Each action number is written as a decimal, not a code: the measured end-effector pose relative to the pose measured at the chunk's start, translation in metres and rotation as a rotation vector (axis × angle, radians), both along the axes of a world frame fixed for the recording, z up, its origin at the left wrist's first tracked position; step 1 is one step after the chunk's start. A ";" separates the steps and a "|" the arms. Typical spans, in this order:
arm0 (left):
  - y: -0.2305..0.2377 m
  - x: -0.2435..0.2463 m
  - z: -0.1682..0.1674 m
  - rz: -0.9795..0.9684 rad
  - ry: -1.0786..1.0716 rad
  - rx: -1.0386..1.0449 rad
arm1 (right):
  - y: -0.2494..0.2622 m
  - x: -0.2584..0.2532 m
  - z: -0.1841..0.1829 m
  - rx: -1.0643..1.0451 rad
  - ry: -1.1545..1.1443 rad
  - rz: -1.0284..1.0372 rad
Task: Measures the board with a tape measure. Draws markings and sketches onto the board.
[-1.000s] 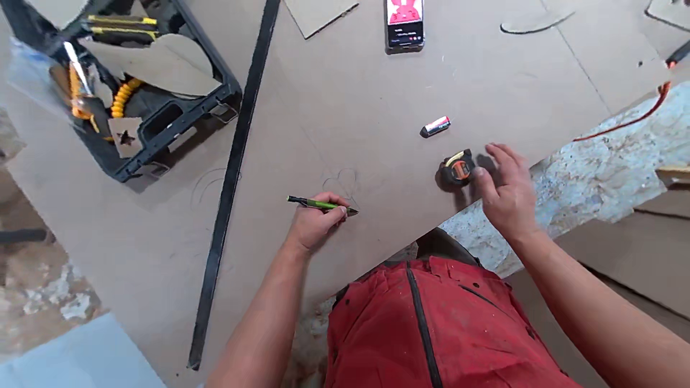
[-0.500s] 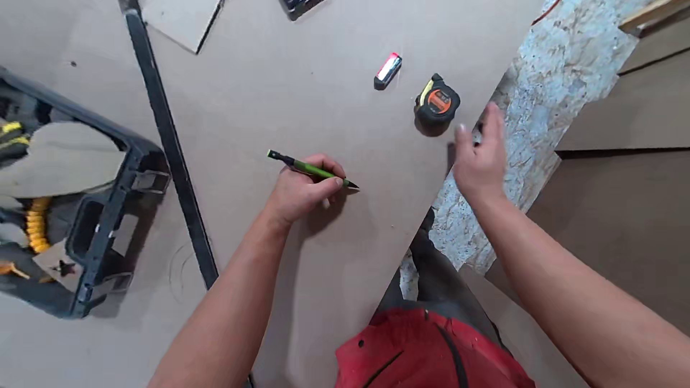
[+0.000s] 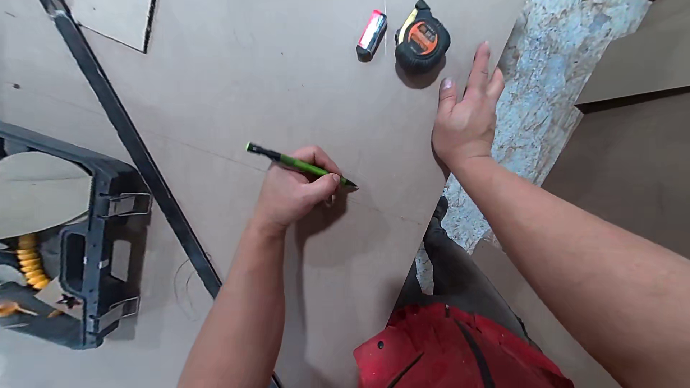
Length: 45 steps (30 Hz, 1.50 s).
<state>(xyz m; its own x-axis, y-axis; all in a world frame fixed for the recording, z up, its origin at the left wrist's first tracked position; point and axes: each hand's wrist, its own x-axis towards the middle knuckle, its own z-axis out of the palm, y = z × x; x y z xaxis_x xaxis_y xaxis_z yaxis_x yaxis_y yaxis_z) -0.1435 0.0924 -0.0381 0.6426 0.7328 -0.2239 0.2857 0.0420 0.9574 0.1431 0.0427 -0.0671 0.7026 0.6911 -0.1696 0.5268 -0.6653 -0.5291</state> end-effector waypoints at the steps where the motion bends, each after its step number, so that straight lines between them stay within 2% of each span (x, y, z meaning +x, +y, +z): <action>1: 0.006 0.001 0.002 -0.078 0.036 -0.013 | 0.000 0.001 -0.001 -0.005 -0.015 0.002; 3: 0.013 0.003 0.003 -0.188 0.069 -0.028 | 0.002 0.001 -0.003 -0.009 -0.042 0.004; 6: 0.019 0.005 0.003 -0.241 0.076 -0.026 | 0.004 0.002 -0.004 -0.006 -0.045 -0.005; 45: 0.018 0.004 0.004 -0.247 0.079 -0.006 | 0.002 0.000 -0.003 0.018 -0.031 -0.015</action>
<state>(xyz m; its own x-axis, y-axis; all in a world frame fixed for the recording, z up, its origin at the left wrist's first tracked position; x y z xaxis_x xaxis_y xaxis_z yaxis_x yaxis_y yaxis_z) -0.1394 0.1104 -0.0342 0.7822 0.5544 -0.2842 0.3618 -0.0328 0.9317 0.1431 0.0446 -0.0701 0.7180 0.6829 -0.1347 0.5330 -0.6639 -0.5246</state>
